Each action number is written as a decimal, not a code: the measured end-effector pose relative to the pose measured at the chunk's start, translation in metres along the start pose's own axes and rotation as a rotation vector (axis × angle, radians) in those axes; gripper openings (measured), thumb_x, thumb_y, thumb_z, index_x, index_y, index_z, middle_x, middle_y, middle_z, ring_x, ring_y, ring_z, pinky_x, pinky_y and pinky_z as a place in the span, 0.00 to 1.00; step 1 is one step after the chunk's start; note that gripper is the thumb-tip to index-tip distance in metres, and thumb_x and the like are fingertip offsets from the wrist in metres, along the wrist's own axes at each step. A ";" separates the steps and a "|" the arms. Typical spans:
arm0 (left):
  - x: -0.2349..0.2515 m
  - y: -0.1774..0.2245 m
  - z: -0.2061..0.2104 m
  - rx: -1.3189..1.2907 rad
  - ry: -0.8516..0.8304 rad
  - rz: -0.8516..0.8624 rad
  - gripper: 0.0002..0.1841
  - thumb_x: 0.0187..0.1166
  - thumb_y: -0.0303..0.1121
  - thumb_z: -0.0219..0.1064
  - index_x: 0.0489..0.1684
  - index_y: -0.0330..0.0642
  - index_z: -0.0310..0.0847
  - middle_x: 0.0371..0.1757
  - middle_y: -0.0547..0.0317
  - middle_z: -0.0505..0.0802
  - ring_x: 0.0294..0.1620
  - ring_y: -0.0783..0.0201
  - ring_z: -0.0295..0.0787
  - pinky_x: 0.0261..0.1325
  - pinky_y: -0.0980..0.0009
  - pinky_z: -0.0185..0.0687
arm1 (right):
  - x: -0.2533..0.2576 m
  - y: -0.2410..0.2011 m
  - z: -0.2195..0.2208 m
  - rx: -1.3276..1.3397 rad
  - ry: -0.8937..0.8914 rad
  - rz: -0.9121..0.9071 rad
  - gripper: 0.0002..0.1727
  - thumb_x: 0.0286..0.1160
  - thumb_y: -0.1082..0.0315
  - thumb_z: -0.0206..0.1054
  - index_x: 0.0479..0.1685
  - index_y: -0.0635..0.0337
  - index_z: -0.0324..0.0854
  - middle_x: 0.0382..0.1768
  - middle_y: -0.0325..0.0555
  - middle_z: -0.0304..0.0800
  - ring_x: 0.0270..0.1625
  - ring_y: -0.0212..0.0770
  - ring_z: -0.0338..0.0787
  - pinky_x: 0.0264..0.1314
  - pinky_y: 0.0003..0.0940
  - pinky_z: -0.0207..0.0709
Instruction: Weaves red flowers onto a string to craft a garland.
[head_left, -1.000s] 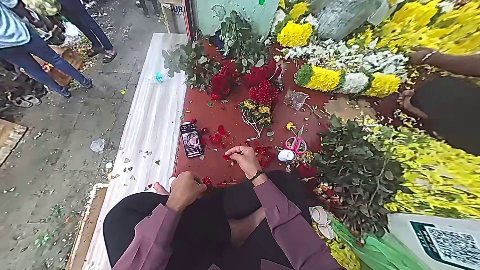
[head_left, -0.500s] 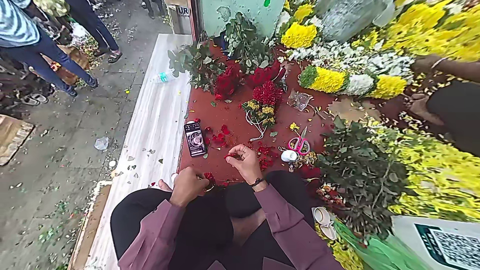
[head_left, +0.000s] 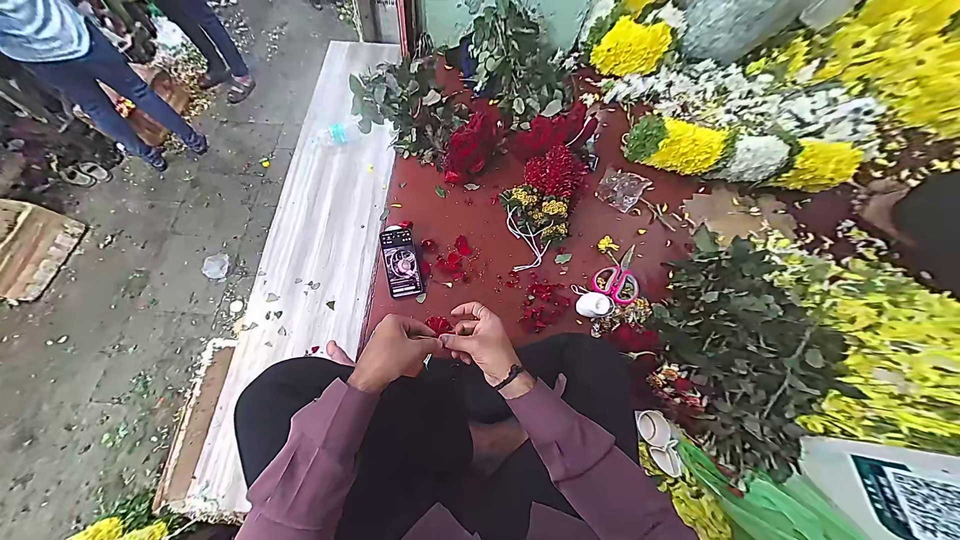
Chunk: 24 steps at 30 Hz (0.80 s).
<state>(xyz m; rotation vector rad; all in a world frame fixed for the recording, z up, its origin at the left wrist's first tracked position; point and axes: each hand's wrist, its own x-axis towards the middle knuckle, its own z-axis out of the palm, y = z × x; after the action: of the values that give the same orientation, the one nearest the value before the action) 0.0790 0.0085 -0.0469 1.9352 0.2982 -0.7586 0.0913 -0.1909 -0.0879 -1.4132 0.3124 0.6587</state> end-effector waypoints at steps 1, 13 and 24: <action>0.000 0.000 -0.001 -0.001 -0.007 0.007 0.12 0.69 0.48 0.81 0.37 0.51 0.97 0.33 0.67 0.97 0.33 0.71 0.93 0.43 0.63 0.90 | 0.001 0.000 0.000 -0.017 -0.011 0.014 0.38 0.51 0.74 0.88 0.67 0.67 0.73 0.27 0.49 0.90 0.18 0.38 0.84 0.16 0.29 0.78; -0.003 0.002 -0.009 -0.082 0.147 -0.113 0.05 0.64 0.37 0.81 0.25 0.47 0.95 0.24 0.65 0.94 0.25 0.71 0.88 0.34 0.64 0.84 | 0.010 -0.002 -0.022 -0.528 -0.147 -0.263 0.46 0.51 0.65 0.83 0.82 0.46 0.72 0.61 0.40 0.88 0.63 0.38 0.87 0.63 0.42 0.83; -0.001 -0.001 -0.019 0.099 0.288 -0.194 0.11 0.62 0.45 0.80 0.21 0.49 0.92 0.22 0.63 0.91 0.25 0.63 0.87 0.34 0.52 0.82 | 0.004 -0.013 -0.035 -0.450 -0.572 -0.341 0.10 0.73 0.59 0.76 0.37 0.56 0.95 0.36 0.36 0.94 0.40 0.26 0.90 0.48 0.26 0.85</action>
<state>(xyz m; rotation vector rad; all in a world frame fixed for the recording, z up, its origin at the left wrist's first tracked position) 0.0853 0.0257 -0.0414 2.1329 0.6420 -0.6262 0.1081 -0.2241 -0.0851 -1.5763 -0.5480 0.8442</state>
